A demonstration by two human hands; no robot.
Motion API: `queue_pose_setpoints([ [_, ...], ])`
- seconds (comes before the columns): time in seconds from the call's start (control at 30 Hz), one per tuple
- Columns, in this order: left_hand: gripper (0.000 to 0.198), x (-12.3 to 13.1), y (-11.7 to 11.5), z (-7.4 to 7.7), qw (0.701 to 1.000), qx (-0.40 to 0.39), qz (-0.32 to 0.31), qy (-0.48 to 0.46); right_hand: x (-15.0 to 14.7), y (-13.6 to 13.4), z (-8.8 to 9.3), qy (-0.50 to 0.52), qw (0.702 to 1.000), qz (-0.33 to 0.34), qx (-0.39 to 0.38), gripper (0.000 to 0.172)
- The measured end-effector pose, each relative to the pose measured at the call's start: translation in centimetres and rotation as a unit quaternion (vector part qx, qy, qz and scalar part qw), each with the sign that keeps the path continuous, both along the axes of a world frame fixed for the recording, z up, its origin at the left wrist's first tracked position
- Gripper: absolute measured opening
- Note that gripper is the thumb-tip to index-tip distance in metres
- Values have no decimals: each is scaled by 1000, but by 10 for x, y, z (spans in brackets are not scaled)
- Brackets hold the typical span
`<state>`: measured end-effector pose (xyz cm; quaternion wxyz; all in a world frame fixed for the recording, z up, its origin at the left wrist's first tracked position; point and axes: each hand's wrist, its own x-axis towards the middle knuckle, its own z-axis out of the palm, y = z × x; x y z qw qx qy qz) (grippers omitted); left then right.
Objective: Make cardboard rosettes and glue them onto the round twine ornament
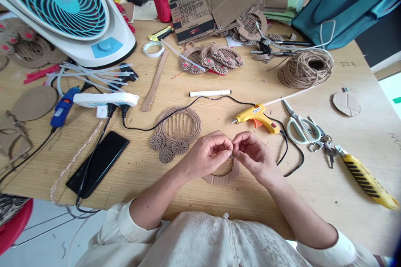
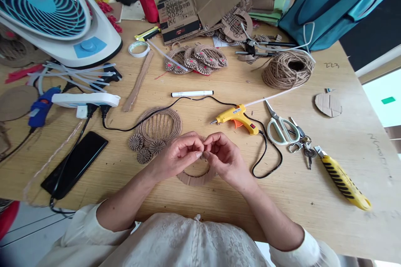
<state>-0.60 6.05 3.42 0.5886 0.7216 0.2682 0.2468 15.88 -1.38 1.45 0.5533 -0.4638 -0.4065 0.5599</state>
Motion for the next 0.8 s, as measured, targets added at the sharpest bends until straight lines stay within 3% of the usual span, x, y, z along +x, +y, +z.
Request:
queue_pose_setpoints([
  [0.53,12,2,-4,-6,997,67,10,34,2,-5,-11,-68,997,-9,28,14],
  [0.8,17,4,-5,-6,997,63,26,39,4,-2,-2,-31,999,5,20,12],
])
